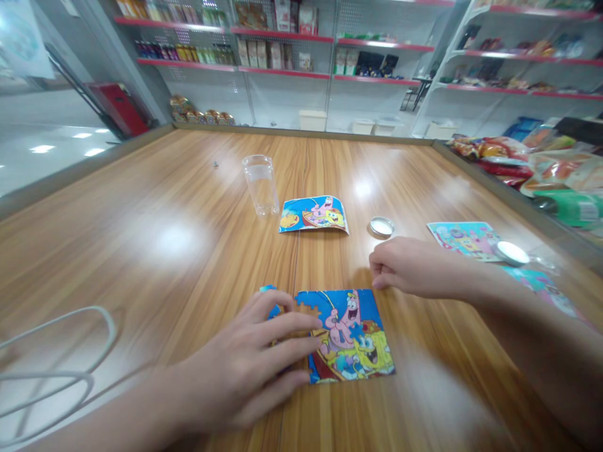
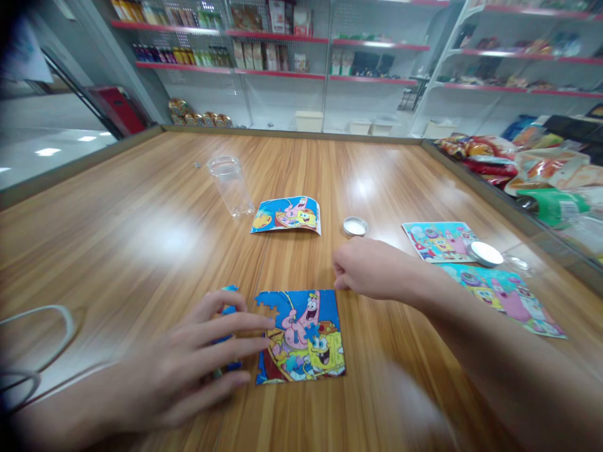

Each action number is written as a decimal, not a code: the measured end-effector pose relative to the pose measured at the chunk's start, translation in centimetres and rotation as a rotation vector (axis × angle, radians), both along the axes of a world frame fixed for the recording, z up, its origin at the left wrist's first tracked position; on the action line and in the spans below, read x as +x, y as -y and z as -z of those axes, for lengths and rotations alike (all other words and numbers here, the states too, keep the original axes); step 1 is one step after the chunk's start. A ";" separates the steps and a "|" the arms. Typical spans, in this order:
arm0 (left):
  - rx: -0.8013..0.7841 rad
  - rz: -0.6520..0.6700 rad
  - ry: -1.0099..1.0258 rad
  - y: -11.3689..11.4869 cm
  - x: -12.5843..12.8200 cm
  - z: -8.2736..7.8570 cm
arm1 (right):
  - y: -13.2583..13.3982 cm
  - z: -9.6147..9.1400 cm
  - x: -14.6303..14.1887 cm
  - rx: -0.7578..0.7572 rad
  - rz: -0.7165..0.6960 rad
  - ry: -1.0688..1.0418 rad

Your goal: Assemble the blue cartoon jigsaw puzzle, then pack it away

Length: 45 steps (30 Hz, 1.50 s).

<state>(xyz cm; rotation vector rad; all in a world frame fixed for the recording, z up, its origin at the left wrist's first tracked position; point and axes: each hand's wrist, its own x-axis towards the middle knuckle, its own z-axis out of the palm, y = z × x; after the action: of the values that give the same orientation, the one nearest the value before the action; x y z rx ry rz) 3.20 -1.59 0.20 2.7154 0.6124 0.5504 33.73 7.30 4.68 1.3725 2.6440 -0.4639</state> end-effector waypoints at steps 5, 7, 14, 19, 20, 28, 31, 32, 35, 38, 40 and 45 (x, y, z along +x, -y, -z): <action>-0.057 -0.234 0.228 0.3 0.2 1.6 | 3.9 0.8 -5.2 -0.099 -0.083 -0.533; -0.108 -0.284 0.293 0.3 0.5 1.8 | 5.1 1.8 -6.8 -0.161 -0.076 -0.642; -0.174 -0.532 0.332 -0.8 0.6 2.0 | 4.0 4.5 -6.2 0.264 -0.036 -0.783; -0.134 -0.616 0.282 -1.4 -0.1 2.7 | 3.0 5.6 -5.5 0.369 -0.033 -0.737; -0.124 -0.612 0.278 -1.5 -0.1 2.7 | 3.0 5.7 -5.5 0.364 -0.026 -0.741; -0.020 -0.515 0.159 -1.5 0.2 2.0 | 3.2 6.0 -5.5 0.346 -0.060 -0.721; -0.026 -0.497 0.103 -1.2 0.6 2.2 | 3.3 6.2 -5.4 0.317 -0.115 -0.652; -0.026 -0.493 0.097 -1.2 0.7 2.2 | 3.3 6.3 -5.4 0.307 -0.131 -0.629; -0.046 -0.487 0.091 -1.3 0.6 2.4 | 3.4 6.3 -5.4 0.277 -0.156 -0.580; -0.067 -0.481 0.072 -1.5 0.3 2.3 | 3.4 6.1 -5.5 0.247 -0.156 -0.565; -0.071 -0.459 0.065 -1.6 0.1 2.1 | 3.4 6.1 -5.5 0.237 -0.152 -0.568; -0.086 -0.365 0.066 -1.4 -0.4 1.6 | 3.3 6.1 -5.6 0.219 -0.145 -0.569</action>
<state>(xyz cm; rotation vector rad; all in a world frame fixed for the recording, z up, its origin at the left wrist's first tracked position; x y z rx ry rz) 2.82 -0.23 -1.43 2.5051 1.0975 0.6787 28.12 4.00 -1.38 1.2280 3.3123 -0.6427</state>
